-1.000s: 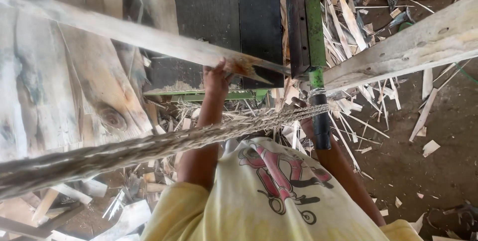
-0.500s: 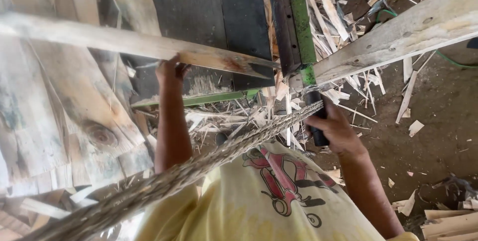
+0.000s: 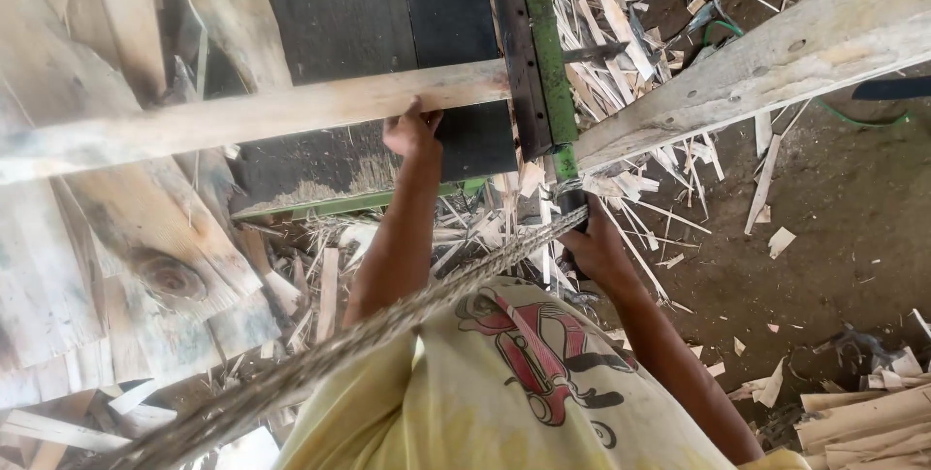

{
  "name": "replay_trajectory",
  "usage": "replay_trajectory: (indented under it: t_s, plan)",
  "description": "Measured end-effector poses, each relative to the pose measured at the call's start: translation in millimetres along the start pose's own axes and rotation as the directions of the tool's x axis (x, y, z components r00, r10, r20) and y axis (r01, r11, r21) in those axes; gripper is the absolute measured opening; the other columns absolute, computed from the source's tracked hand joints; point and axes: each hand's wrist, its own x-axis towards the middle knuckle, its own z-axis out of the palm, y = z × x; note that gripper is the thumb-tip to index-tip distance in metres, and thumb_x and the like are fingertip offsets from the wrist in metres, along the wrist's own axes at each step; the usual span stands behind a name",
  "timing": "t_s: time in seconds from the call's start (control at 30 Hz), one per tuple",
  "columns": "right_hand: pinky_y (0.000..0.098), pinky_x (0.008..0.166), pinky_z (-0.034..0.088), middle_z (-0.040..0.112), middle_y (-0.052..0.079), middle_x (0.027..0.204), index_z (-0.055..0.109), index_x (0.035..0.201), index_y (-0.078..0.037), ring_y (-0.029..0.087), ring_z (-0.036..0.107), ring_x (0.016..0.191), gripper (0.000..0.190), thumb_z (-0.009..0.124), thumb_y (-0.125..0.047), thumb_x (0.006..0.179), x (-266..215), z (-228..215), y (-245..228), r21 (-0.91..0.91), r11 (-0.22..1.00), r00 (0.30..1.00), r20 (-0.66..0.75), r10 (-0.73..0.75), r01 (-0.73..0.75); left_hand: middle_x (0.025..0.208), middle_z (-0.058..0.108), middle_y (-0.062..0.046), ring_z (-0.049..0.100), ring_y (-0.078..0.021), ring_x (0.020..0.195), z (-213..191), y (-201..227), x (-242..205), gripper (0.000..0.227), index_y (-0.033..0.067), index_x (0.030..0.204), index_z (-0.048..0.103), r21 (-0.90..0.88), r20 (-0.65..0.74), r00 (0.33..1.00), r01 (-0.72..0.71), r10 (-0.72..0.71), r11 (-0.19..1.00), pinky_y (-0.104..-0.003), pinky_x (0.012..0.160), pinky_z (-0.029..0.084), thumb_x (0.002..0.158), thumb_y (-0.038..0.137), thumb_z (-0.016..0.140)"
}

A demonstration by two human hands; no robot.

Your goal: Cutting wood planks into thin strips using a lever-operated manual cutting machine.

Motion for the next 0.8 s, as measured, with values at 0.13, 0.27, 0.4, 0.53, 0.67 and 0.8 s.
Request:
replay_trajectory:
  t_s: [0.13, 0.27, 0.4, 0.53, 0.67, 0.8]
  plan:
    - [0.0312, 0.045, 0.051, 0.066, 0.012, 0.083, 0.047, 0.138, -0.007, 0.017, 0.063, 0.056, 0.054, 0.065, -0.011, 0.088, -6.6, -11.3, -23.7, -0.115, 0.993, 1.000, 0.000, 0.002, -0.002, 0.109, 0.073, -0.027, 0.076, -0.0373, 0.091, 5.2, -8.0, 8.1, 0.028, -0.0081, 0.113, 0.066, -0.064, 0.021, 0.999, 0.026, -0.025, 0.998, -0.043, 0.073, 0.071, 0.087, -0.004, 0.073]
    - [0.0328, 0.039, 0.056, 0.060, 0.010, 0.074, 0.042, 0.133, -0.007, 0.017, 0.061, 0.051, 0.052, 0.062, -0.028, 0.090, -38.6, -41.1, -82.7, -0.162, 0.986, 0.986, 0.166, -0.003, 0.030, 0.106, 0.070, -0.021, 0.072, -0.0340, 0.093, 1.6, 4.8, -0.3, 0.026, -0.0052, 0.111, 0.067, 0.015, -0.076, 0.992, 0.100, -0.098, 0.995, -0.048, 0.075, 0.070, 0.086, -0.004, 0.074]
    - [0.0327, 0.041, 0.051, 0.056, 0.005, 0.076, 0.057, 0.124, -0.009, 0.014, 0.054, 0.054, 0.047, 0.061, -0.043, 0.092, -69.4, -64.0, -137.6, -0.322, 0.945, 0.993, 0.114, -0.020, 0.056, 0.102, 0.070, -0.018, 0.070, -0.0308, 0.089, -1.5, 9.0, -8.6, 0.022, -0.0042, 0.108, 0.066, 0.129, -0.068, 0.989, 0.137, -0.129, 0.982, -0.048, 0.076, 0.066, 0.089, 0.001, 0.074]
    - [0.0306, 0.041, 0.053, 0.059, 0.005, 0.080, 0.052, 0.133, -0.008, 0.012, 0.057, 0.055, 0.054, 0.061, -0.039, 0.090, -15.8, -38.2, -55.5, -0.173, 0.980, 0.990, 0.116, -0.081, 0.100, 0.099, 0.069, -0.019, 0.067, -0.0301, 0.086, 4.5, 2.6, 11.9, 0.020, -0.0101, 0.103, 0.068, 0.144, -0.086, 0.990, 0.123, -0.112, 0.982, -0.048, 0.072, 0.065, 0.088, 0.002, 0.076]
    - [0.0373, 0.054, 0.053, 0.063, 0.011, 0.091, 0.046, 0.135, -0.003, 0.019, 0.061, 0.068, 0.058, 0.071, -0.017, 0.085, 81.3, 15.0, 128.0, -0.165, 0.980, 0.993, -0.006, -0.115, 0.112, 0.096, 0.072, -0.016, 0.072, -0.0297, 0.081, 0.9, -14.5, 21.0, 0.020, -0.0030, 0.101, 0.070, 0.068, -0.075, 0.988, 0.139, -0.134, 0.988, -0.044, 0.070, 0.067, 0.083, 0.001, 0.079]
    - [0.0360, 0.059, 0.055, 0.067, 0.009, 0.094, 0.045, 0.133, -0.005, 0.018, 0.063, 0.075, 0.056, 0.071, -0.018, 0.085, 90.5, 24.9, 139.7, 0.012, 0.997, 0.997, 0.037, -0.075, 0.074, 0.103, 0.071, -0.016, 0.069, -0.0302, 0.082, 4.8, -17.6, 54.3, 0.033, 0.0008, 0.110, 0.068, -0.063, 0.007, 0.995, 0.103, -0.103, 0.993, -0.046, 0.060, 0.054, 0.078, -0.003, 0.075]
